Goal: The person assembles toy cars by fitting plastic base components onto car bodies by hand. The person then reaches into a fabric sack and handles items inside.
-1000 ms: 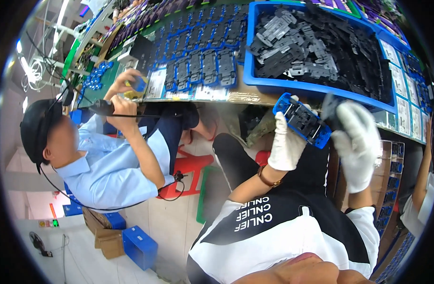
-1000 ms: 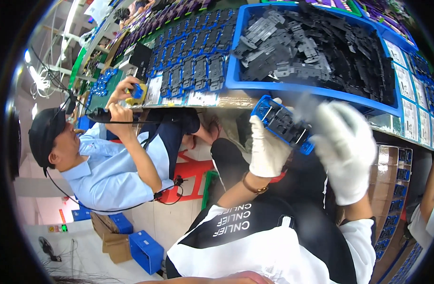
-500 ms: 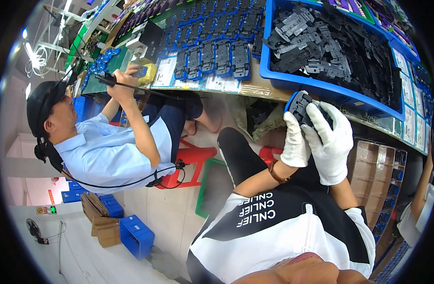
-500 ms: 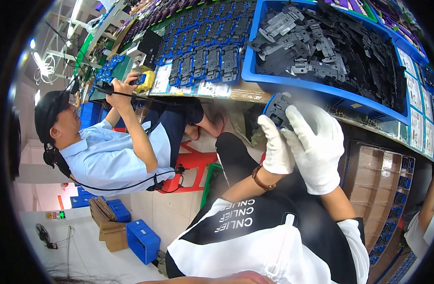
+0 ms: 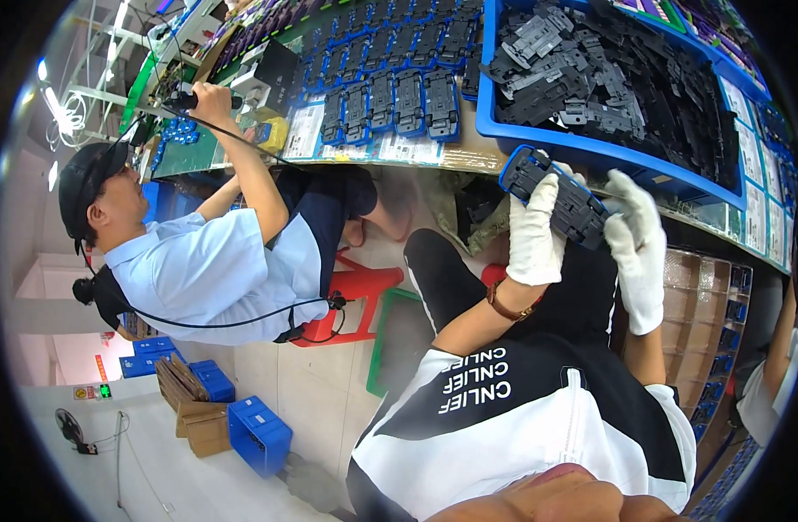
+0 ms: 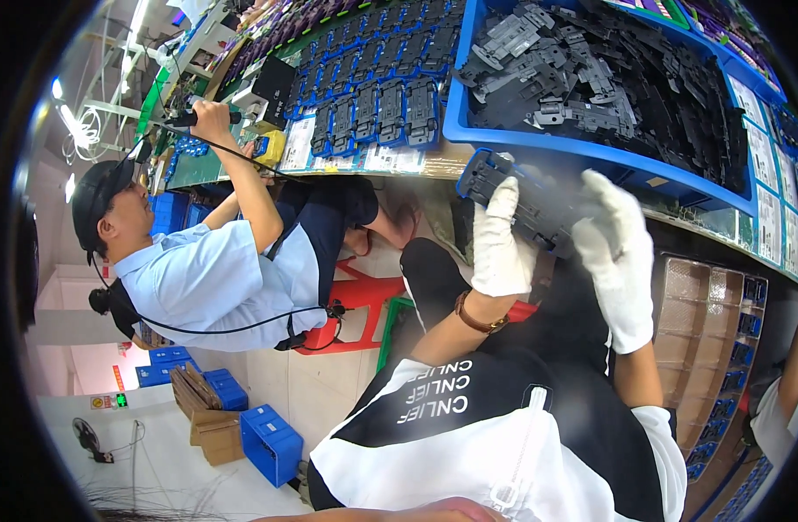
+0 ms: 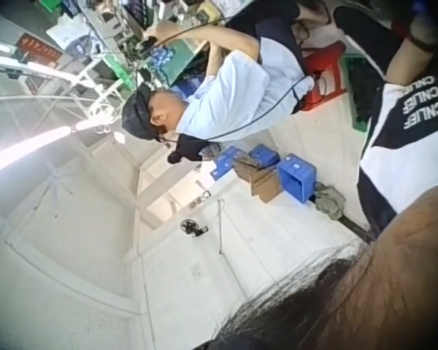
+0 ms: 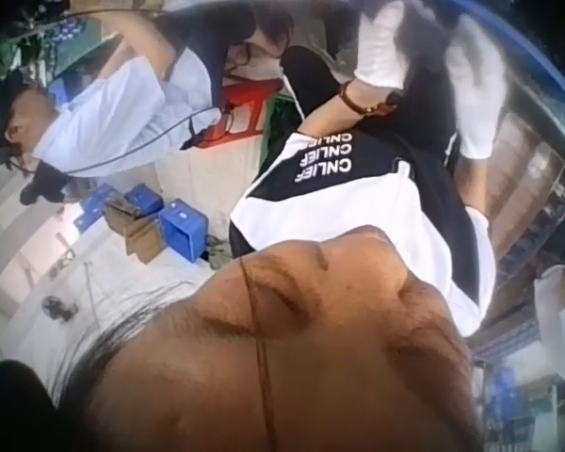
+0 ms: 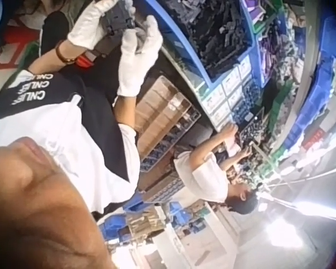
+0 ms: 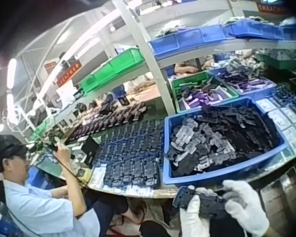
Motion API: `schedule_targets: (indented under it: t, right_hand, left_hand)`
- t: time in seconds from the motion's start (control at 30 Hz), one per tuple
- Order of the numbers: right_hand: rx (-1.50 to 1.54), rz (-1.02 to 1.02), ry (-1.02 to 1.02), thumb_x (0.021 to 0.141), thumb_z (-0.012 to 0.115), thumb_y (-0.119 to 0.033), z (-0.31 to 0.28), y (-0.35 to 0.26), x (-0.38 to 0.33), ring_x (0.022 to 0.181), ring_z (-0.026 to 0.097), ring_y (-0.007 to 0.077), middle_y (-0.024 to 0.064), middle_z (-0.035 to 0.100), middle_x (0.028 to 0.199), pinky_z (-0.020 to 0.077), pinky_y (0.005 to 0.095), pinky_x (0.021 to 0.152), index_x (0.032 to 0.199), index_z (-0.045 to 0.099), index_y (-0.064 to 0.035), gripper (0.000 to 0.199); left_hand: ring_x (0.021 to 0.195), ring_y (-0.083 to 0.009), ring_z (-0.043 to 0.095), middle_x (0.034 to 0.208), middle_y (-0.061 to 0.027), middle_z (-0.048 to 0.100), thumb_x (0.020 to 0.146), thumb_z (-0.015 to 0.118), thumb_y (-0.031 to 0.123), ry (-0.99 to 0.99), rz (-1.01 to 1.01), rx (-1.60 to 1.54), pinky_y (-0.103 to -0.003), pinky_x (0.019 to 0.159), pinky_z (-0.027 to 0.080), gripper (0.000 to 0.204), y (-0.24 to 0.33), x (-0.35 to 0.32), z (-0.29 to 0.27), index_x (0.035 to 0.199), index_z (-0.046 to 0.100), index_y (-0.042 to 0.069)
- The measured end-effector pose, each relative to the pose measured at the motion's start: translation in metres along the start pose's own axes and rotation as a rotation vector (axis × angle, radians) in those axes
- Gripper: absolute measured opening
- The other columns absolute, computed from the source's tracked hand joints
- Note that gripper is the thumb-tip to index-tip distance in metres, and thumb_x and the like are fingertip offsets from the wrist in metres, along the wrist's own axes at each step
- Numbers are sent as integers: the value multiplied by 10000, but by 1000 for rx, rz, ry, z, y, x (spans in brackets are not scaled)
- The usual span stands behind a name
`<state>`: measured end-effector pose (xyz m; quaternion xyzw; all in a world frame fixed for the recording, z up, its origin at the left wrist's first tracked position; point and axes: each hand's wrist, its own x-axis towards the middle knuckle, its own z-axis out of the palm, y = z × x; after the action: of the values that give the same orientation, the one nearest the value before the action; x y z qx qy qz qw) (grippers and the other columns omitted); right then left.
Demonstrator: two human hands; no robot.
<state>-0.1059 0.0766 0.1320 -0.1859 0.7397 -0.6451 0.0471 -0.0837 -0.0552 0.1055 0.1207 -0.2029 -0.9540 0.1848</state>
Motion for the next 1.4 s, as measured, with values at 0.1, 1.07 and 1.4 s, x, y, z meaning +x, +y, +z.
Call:
schedule_targets:
  t: [0.1, 1.07, 1.4]
  right_hand:
    - [390, 253, -155, 804, 731, -335, 10, -1, -6, 1143, 498, 159, 102, 513, 1308, 400, 294, 958, 1335, 444, 31, 706]
    - [221, 157, -122, 852, 688, -192, 55, 14, -12, 1065, 544, 153, 119, 530, 1249, 445, 282, 912, 1314, 458, 42, 567]
    - [331, 190, -120, 861, 664, -160, 69, 25, -3, 1155, 509, 179, 114, 514, 1289, 424, 309, 958, 1333, 436, 31, 557]
  left_hand:
    - [975, -194, 587, 1065, -55, 592, 917, 577, 179, -20, 60, 104, -388, 852, 501, 300, -1, 0, -3, 1201, 501, 113]
    - [760, -201, 644, 907, -105, 632, 961, 537, 232, 60, 243, 285, -348, 658, 570, 198, 50, 16, -16, 1061, 465, 78]
    - [845, -209, 630, 977, -96, 597, 966, 527, 258, 117, 264, 176, -346, 736, 553, 260, 54, 22, -29, 1119, 437, 68]
